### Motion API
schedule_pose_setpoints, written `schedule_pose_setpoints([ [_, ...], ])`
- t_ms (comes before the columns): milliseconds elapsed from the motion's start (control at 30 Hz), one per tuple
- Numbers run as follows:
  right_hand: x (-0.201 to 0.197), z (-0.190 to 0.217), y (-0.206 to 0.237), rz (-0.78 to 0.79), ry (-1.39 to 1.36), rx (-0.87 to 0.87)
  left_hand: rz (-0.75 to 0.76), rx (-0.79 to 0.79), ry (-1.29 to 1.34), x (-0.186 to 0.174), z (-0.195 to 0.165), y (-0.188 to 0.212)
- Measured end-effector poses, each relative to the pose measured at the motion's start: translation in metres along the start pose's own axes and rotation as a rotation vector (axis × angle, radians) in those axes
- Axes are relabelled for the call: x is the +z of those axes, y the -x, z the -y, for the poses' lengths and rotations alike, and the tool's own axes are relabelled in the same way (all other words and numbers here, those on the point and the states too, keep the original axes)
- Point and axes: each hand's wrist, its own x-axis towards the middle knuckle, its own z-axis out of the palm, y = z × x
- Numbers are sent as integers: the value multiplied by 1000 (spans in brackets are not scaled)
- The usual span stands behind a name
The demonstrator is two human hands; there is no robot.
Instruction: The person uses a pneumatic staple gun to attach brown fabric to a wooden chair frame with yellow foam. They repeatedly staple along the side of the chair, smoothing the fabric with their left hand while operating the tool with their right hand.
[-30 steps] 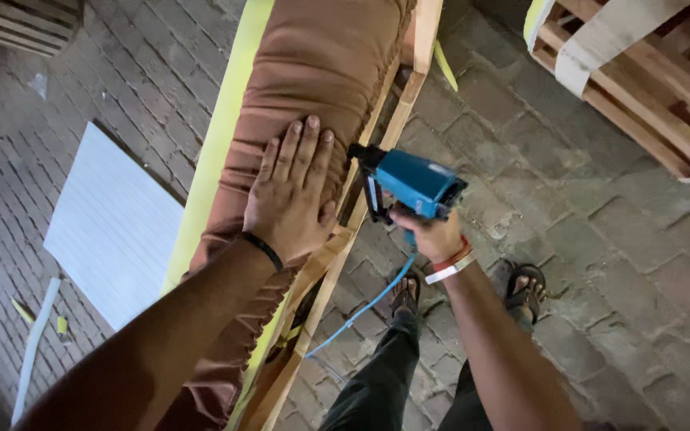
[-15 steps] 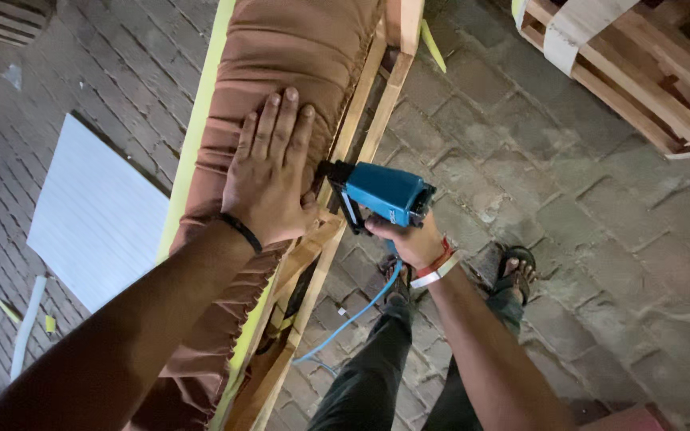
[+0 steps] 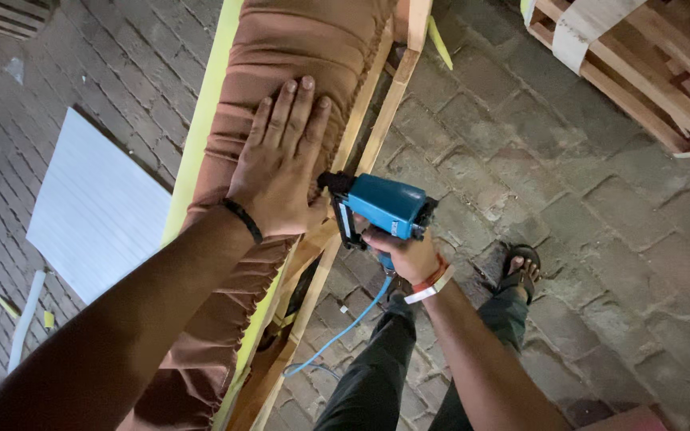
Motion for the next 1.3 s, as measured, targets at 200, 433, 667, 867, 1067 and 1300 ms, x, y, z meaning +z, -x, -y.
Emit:
schedule_pose_setpoints([
  [200,7,1,18,-92,325,-175,-158,130,357,5,22,7],
  [433,139,33,41,-458,-174,8,-303,-269,717,65,138,116],
  [667,203,69,43,-504,65,84,-141,-633,1272,141,137,243],
  [867,189,83,42,-358,-392,35,-272,-535,388,81,-27,268],
  [1067,186,67,40,-593,-144,193,-505,-568,402,59,-46,270],
  [1300,182,53,35,-500,96,76,-578,-518,590,73,-64,269],
])
